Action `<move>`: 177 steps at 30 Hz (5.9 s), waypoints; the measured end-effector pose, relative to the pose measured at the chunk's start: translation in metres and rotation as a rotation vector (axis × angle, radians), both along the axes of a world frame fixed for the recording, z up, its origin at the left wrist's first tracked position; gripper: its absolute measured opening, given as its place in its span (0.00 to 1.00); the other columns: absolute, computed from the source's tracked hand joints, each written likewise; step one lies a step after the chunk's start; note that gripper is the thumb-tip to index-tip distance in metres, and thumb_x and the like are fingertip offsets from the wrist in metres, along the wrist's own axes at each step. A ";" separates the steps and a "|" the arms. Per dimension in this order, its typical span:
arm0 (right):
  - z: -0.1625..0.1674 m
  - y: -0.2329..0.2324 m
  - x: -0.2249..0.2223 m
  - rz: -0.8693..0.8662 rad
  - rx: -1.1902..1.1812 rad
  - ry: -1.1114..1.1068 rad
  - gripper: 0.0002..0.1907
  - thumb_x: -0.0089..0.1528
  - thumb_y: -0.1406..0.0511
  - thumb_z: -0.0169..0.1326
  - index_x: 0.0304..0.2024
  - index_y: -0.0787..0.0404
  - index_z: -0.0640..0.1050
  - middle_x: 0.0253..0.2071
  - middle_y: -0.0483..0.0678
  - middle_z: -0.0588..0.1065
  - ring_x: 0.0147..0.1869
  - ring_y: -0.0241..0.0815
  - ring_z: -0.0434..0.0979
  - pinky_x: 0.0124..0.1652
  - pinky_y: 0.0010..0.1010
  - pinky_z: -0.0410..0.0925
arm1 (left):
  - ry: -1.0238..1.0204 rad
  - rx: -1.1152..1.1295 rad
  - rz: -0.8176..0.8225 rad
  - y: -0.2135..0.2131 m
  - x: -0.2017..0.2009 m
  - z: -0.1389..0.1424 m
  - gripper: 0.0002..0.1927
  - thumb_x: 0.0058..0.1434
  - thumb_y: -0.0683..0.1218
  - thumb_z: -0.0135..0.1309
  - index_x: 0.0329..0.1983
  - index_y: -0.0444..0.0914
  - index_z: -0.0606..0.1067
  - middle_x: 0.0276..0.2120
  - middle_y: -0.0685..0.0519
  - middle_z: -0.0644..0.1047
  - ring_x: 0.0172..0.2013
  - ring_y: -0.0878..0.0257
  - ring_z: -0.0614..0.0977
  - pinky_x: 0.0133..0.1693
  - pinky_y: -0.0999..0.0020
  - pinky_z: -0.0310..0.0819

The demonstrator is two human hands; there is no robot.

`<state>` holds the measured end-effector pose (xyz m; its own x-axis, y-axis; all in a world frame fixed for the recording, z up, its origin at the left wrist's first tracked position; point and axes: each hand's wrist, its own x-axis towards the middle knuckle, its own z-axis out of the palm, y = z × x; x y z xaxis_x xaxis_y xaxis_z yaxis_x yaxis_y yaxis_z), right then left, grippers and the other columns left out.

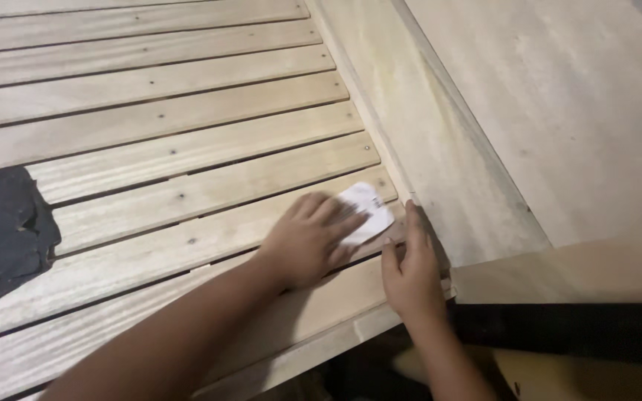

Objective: The person sands the slatted surface of a wooden furniture panel, rubbing a sheet of sandpaper by hand across the slats and frame. They periodically refold the sandpaper to expose a fresh surface and continue sanding different sections, including the edges and corners of the panel.

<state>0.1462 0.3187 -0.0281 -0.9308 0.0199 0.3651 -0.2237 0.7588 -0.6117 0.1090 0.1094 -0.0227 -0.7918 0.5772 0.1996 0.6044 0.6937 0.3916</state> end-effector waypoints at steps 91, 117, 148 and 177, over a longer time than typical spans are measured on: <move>0.015 -0.207 -0.037 0.482 0.229 0.097 0.35 0.62 0.75 0.36 0.74 0.57 0.60 0.76 0.57 0.56 0.80 0.56 0.52 0.71 0.46 0.52 | -0.236 -0.355 0.877 -0.323 0.105 -0.018 0.31 0.67 0.64 0.35 0.75 0.65 0.53 0.76 0.57 0.48 0.75 0.48 0.42 0.67 0.31 0.31; 0.034 -0.245 -0.033 0.432 0.157 -0.441 0.57 0.45 0.72 0.68 0.74 0.58 0.56 0.77 0.55 0.51 0.67 0.51 0.71 0.60 0.35 0.70 | 0.173 -0.055 1.286 -0.427 0.108 -0.047 0.34 0.67 0.59 0.44 0.73 0.40 0.65 0.74 0.39 0.59 0.76 0.45 0.51 0.70 0.41 0.38; -0.007 -0.268 -0.016 0.331 0.585 -0.062 0.27 0.68 0.58 0.47 0.69 0.56 0.62 0.76 0.50 0.58 0.80 0.51 0.52 0.74 0.45 0.48 | 0.102 0.342 0.868 -0.356 0.068 -0.024 0.27 0.62 0.49 0.56 0.64 0.38 0.70 0.62 0.40 0.72 0.63 0.44 0.73 0.64 0.53 0.68; -0.017 -0.404 -0.158 0.419 0.728 -0.182 0.31 0.70 0.51 0.35 0.76 0.40 0.51 0.80 0.48 0.45 0.81 0.53 0.40 0.71 0.55 0.39 | 0.157 -0.055 1.026 -0.402 0.084 -0.021 0.33 0.62 0.58 0.44 0.69 0.39 0.66 0.67 0.43 0.66 0.70 0.51 0.62 0.67 0.50 0.49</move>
